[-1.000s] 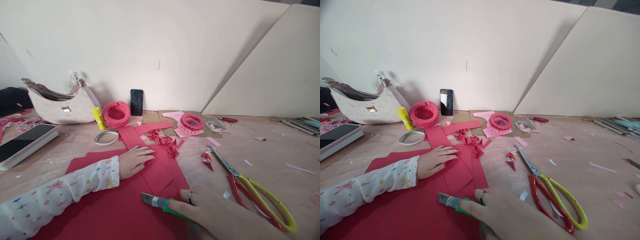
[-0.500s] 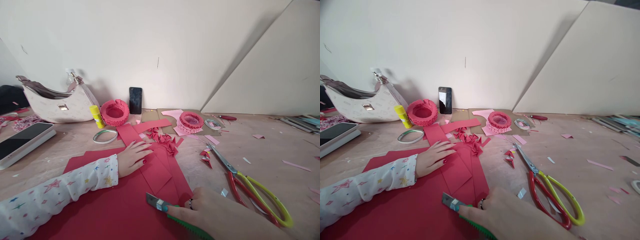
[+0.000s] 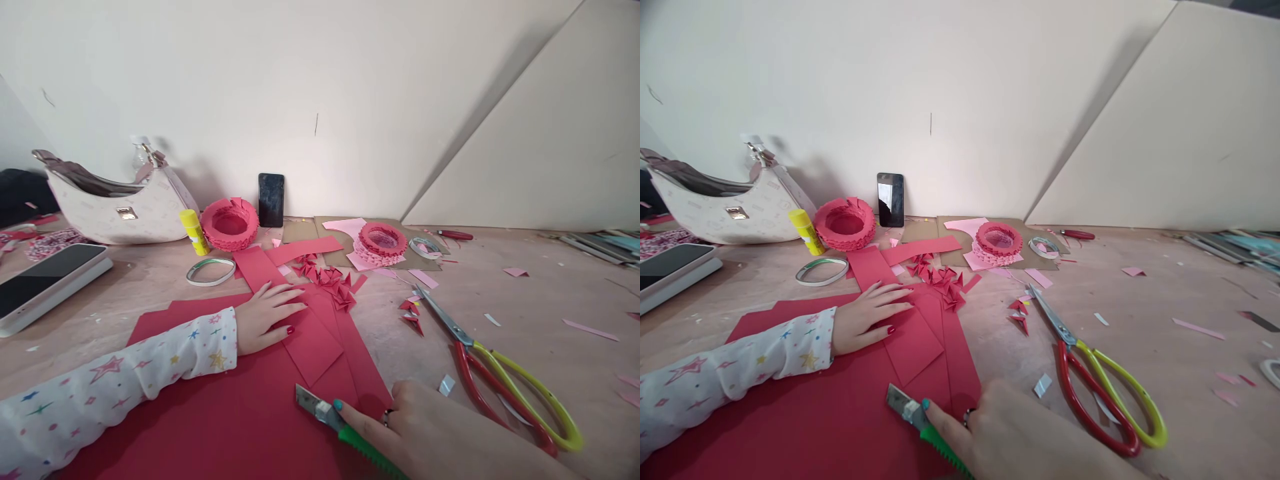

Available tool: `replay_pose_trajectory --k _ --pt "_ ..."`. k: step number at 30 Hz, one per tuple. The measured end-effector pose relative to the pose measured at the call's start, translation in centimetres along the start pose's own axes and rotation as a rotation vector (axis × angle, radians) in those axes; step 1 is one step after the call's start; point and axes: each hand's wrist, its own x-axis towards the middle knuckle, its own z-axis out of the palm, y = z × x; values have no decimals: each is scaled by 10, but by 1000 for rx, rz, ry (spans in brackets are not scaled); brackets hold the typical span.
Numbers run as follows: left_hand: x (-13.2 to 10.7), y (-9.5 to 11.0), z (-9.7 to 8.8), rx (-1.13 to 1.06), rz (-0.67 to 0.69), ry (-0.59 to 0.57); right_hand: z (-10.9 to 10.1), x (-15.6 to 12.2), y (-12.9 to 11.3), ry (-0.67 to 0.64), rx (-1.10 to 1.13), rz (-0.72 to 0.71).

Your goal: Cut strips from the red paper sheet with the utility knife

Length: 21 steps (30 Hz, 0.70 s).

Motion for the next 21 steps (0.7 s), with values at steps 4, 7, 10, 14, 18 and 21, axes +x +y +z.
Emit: replay_pose_trajectory --k 4,7,10,14,18,21 --pt "0 0 1 -3 -2 0 -2 1 0 -16 -9 27" --pt "0 -1 1 0 0 -1 -5 1 1 -18 21 34" --pt "0 -2 2 7 -2 1 -6 2 0 -9 59 40" --pt "0 -2 3 13 3 6 -4 2 0 -17 89 41" --pt "-1 -3 4 12 1 9 1 1 -1 -73 107 39" --pt "-1 -3 5 10 5 18 4 1 -1 -84 85 30"
